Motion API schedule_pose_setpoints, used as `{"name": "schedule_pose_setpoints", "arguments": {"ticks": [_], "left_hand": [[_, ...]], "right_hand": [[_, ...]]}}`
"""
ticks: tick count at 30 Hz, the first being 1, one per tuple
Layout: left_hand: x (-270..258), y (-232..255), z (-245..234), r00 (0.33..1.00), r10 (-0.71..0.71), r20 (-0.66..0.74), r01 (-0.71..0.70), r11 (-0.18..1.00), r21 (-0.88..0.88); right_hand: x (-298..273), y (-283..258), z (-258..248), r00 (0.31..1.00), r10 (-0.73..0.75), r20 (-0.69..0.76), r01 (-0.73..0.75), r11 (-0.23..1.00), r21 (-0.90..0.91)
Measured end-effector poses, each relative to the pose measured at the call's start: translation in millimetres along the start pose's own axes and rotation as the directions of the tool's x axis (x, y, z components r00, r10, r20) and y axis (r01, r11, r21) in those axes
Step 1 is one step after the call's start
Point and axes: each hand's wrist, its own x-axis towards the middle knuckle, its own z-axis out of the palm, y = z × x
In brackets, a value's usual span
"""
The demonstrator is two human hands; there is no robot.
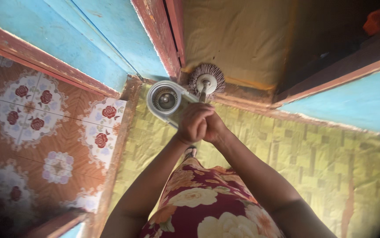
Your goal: The person mops a floor covered with a patterned mat using a string mop. They move the mop back and forth across the surface, navigating around furniture and a doorway. The person periodically dips the mop into a bucket to wring it out and re-wet it before continuing the cleaning process.
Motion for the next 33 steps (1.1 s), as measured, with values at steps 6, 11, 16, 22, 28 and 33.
{"name": "schedule_pose_setpoints", "arguments": {"ticks": [6,11,16,22,28,33], "left_hand": [[6,-53,-67,0.992,-0.062,-0.110,0.056,0.997,-0.061],[4,-51,-83,0.987,-0.161,0.016,0.160,0.956,-0.246],[-19,-36,-34,0.968,-0.132,0.213,0.200,0.920,-0.338],[-34,14,-4,0.911,0.046,0.409,0.140,0.901,-0.411],[-22,22,10,0.946,-0.003,0.324,0.194,0.804,-0.562],[29,12,2,0.980,-0.197,0.025,0.162,0.724,-0.671]], "right_hand": [[74,50,65,0.962,-0.195,-0.190,0.207,0.977,0.051],[81,69,29,0.974,-0.205,-0.093,0.219,0.958,0.187],[72,60,-46,0.903,-0.389,0.183,0.348,0.912,0.219],[9,64,-50,0.896,-0.445,-0.005,0.293,0.581,0.760],[-62,75,-35,0.802,-0.597,0.020,0.588,0.795,0.151],[-110,87,8,0.680,-0.665,-0.308,0.384,0.681,-0.623]]}}
